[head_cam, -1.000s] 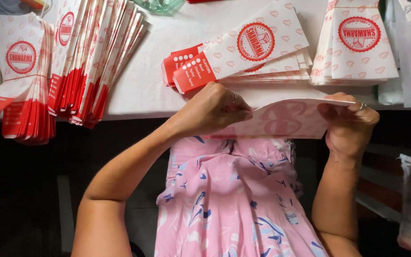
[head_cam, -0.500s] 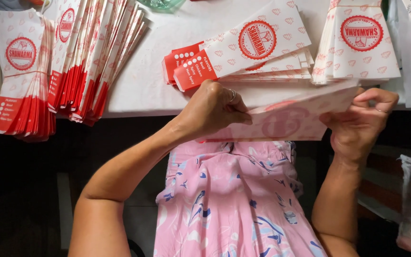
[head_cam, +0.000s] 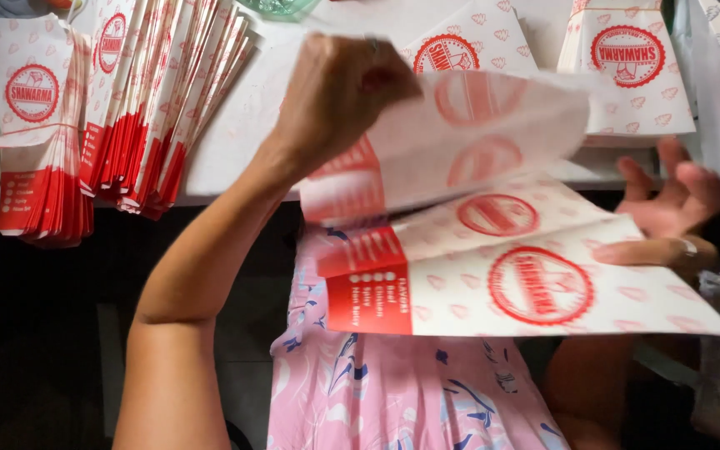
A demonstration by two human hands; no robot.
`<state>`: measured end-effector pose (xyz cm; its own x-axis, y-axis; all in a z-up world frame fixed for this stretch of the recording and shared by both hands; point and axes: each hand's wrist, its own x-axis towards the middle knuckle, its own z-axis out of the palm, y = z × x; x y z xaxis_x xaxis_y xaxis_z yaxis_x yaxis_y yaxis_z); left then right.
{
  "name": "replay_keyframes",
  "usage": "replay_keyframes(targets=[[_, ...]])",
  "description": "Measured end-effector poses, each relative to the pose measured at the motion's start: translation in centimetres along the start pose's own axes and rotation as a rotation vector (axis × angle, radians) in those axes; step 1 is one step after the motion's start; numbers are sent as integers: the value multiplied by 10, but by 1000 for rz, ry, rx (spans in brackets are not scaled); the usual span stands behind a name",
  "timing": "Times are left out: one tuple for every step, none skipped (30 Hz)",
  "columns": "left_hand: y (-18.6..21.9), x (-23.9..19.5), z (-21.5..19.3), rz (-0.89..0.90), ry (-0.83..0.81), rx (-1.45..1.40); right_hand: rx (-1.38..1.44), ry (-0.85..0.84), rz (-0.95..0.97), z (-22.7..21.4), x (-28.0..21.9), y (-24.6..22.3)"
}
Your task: Manually folding and stacking paper food bags at a high-speed production pace.
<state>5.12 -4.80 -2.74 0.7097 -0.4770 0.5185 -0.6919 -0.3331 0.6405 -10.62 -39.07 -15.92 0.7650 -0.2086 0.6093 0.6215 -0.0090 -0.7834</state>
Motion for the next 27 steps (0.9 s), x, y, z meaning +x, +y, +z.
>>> replay_keyframes(targets=[[-2,3,1,0,0,0,0,0,0,-7,5,-7],[-5,8,2,55,68,77,-73,-159,-90,-14,10,-14],[-8,12,2,111,135,153,-148,-319,-177,-20,16,-21],[-15,8,11,109,137,153,-147,-322,-177,-22,14,-20],[-22,5,20,154,173,275,-54,-331,-138,-24,12,-19],[-30,2,28,198,209,398,40,-341,-99,-26,12,-18],[-36,-3,37,195,212,400,42,-345,-99,-26,12,-18],[-44,-9,45,188,157,444,57,-357,-71,-25,13,-18],[-51,-16,53,180,102,488,71,-369,-43,-23,14,-18],[-58,-21,60,172,108,496,80,-379,-42,-27,17,-16],[-66,-27,67,115,-31,510,61,-443,-20,-29,20,-14],[-74,-34,73,57,-169,522,45,-509,3,-30,23,-11],[-67,-37,70,45,-162,531,57,-521,2,-19,18,-14],[-60,-38,65,11,-125,352,-2,-374,84,-8,13,-16],[-54,-39,61,-20,-85,172,-61,-228,167,4,9,-19],[-31,-37,43,-28,-75,181,-53,-240,165,10,14,-19],[-7,-34,25,-242,-320,-8,-11,-230,242,15,20,-19],[17,-32,8,-449,-566,-210,30,-220,324,21,24,-20],[22,-38,5,-459,-555,-209,36,-233,326,34,32,-19],[27,-45,2,-391,-694,-227,-9,-246,302,47,38,-17],[32,-52,-1,-321,-831,-245,-53,-258,277,61,44,-16],[30,-63,-3,-328,-821,-243,-47,-269,276,73,49,-15],[29,-73,-4,-324,-778,-272,-29,-309,258,85,55,-13],[27,-83,-6,-317,-737,-301,-13,-347,240,97,61,-13],[23,-88,-14,-322,-729,-299,-9,-355,239,108,69,-12],[19,-93,-21,-325,-666,-339,-50,-407,208,118,76,-13],[15,-98,-28,-328,-603,-378,-90,-458,176,129,83,-13]])
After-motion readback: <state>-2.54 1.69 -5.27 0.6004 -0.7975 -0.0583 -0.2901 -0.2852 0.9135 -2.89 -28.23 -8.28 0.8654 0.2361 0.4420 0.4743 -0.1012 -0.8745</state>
